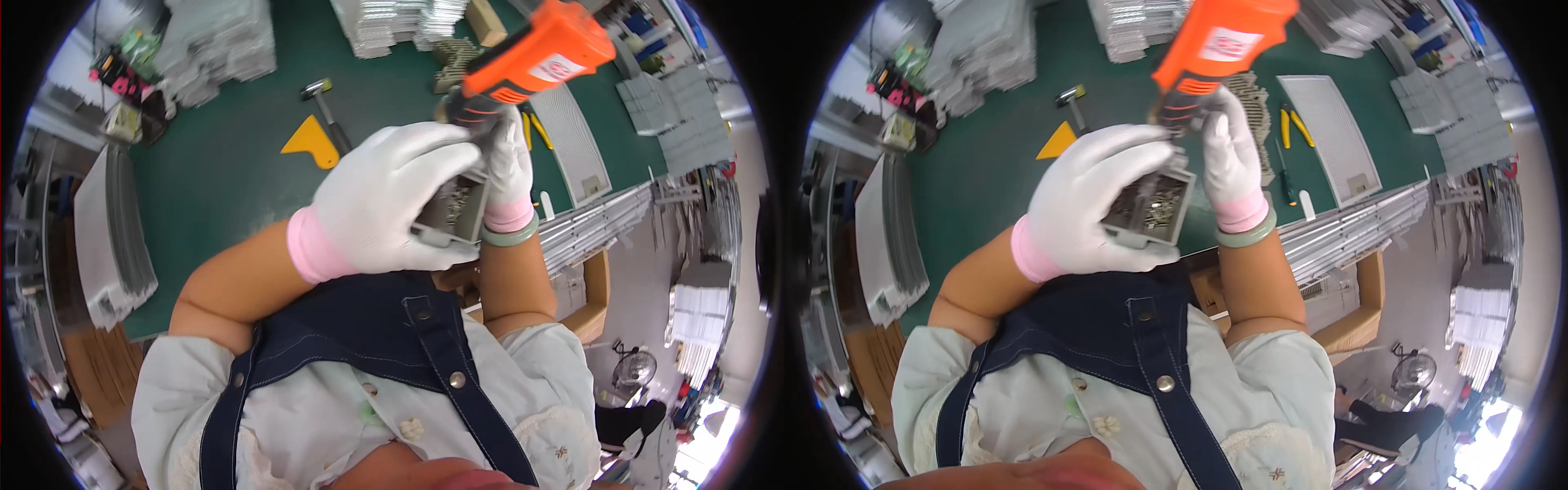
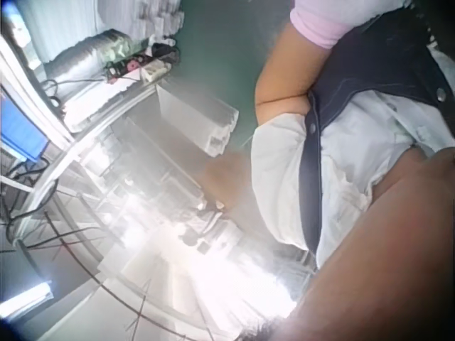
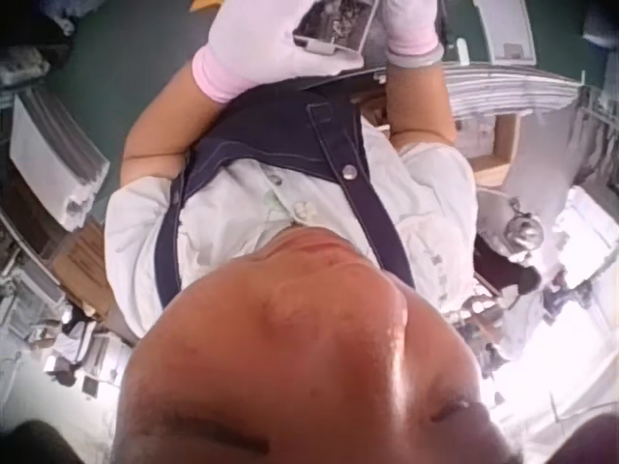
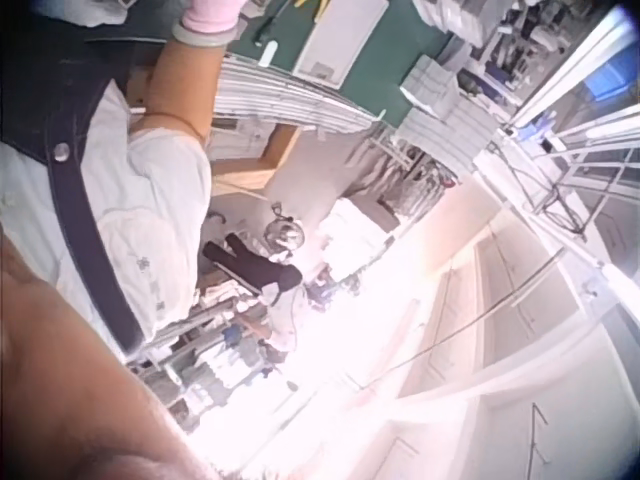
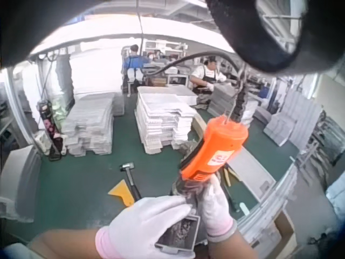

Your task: The person assembles small electronic components on a green workbench. They insert small metal pins into a grey plastic housing, then use a green-handled screwdriver to tighten screws and secure the parts. The person handles the components one at a time, repeating the insertion and tightening process.

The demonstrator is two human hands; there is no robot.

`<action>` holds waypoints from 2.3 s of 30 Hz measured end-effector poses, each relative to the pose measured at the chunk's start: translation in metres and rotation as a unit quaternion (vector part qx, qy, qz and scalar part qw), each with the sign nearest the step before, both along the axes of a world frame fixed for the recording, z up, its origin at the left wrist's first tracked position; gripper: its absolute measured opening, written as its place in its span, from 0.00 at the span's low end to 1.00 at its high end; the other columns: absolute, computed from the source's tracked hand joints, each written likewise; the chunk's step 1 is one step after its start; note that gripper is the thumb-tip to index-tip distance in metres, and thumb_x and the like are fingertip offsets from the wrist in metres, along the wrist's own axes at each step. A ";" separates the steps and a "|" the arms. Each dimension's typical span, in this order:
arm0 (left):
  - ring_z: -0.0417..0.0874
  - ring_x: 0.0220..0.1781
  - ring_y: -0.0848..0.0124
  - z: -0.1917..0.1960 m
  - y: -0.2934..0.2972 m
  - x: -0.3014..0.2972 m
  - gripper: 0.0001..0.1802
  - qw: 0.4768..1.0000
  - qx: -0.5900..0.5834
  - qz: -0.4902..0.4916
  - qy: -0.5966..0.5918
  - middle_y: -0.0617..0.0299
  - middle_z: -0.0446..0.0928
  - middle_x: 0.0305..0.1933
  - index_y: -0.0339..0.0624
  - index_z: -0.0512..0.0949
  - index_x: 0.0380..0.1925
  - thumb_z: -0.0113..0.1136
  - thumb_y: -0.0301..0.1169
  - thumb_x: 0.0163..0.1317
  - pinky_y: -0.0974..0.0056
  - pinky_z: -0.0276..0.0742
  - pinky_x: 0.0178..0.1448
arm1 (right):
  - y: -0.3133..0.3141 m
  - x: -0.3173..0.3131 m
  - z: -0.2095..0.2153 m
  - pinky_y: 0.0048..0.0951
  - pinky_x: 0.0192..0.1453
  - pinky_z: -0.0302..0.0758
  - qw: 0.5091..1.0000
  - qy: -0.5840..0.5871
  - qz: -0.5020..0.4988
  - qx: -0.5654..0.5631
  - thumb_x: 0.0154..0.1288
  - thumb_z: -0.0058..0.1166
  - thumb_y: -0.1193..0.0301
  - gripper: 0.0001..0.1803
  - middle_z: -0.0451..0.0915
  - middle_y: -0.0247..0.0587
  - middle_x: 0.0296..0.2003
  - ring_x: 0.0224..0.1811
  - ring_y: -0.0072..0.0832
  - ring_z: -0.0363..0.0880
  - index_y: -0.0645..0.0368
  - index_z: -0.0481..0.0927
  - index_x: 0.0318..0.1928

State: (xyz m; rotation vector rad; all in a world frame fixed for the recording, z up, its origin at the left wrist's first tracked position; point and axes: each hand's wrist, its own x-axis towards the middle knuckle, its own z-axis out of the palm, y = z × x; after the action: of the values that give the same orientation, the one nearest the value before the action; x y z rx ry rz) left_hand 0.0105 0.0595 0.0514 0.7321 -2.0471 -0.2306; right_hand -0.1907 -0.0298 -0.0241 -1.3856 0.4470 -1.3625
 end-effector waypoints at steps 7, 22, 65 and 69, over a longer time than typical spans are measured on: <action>0.81 0.59 0.50 0.001 -0.004 0.018 0.50 0.998 -0.007 0.056 -0.014 0.45 0.77 0.61 0.39 0.75 0.62 0.85 0.45 0.35 0.52 0.76 0.63 | -0.030 -0.149 -0.007 0.45 0.54 0.79 0.613 0.665 -0.385 0.185 0.63 0.57 0.58 0.23 0.84 0.60 0.46 0.50 0.52 0.84 0.62 0.82 0.51; 0.80 0.57 0.47 -0.014 -0.024 0.017 0.47 0.994 -0.038 0.097 0.017 0.46 0.78 0.58 0.39 0.76 0.57 0.83 0.45 0.35 0.51 0.77 0.62 | 0.047 -0.094 0.061 0.23 0.40 0.76 0.960 -0.029 -0.275 -0.041 0.75 0.56 0.68 0.19 0.81 0.40 0.35 0.33 0.23 0.77 0.66 0.75 0.59; 0.80 0.58 0.48 0.001 -0.016 0.007 0.46 0.996 -0.032 0.086 0.012 0.48 0.78 0.58 0.40 0.76 0.57 0.82 0.46 0.35 0.52 0.75 0.61 | 0.066 -0.012 0.148 0.33 0.26 0.80 0.822 0.039 -0.358 -0.440 0.80 0.45 0.52 0.28 0.81 0.71 0.42 0.30 0.42 0.80 0.69 0.69 0.57; 0.80 0.57 0.49 0.001 -0.016 0.006 0.46 0.997 -0.031 0.064 0.027 0.48 0.78 0.58 0.41 0.76 0.57 0.82 0.47 0.36 0.52 0.75 0.61 | 0.070 -0.014 0.136 0.34 0.27 0.86 0.921 -0.045 -0.169 -0.348 0.77 0.51 0.52 0.30 0.81 0.73 0.42 0.33 0.46 0.85 0.67 0.69 0.62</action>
State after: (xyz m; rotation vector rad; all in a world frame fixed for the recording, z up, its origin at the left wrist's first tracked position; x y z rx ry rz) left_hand 0.0163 0.0432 0.0525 0.8079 -1.9399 -0.1112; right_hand -0.2046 0.0406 0.1117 -1.8622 0.1324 -1.9805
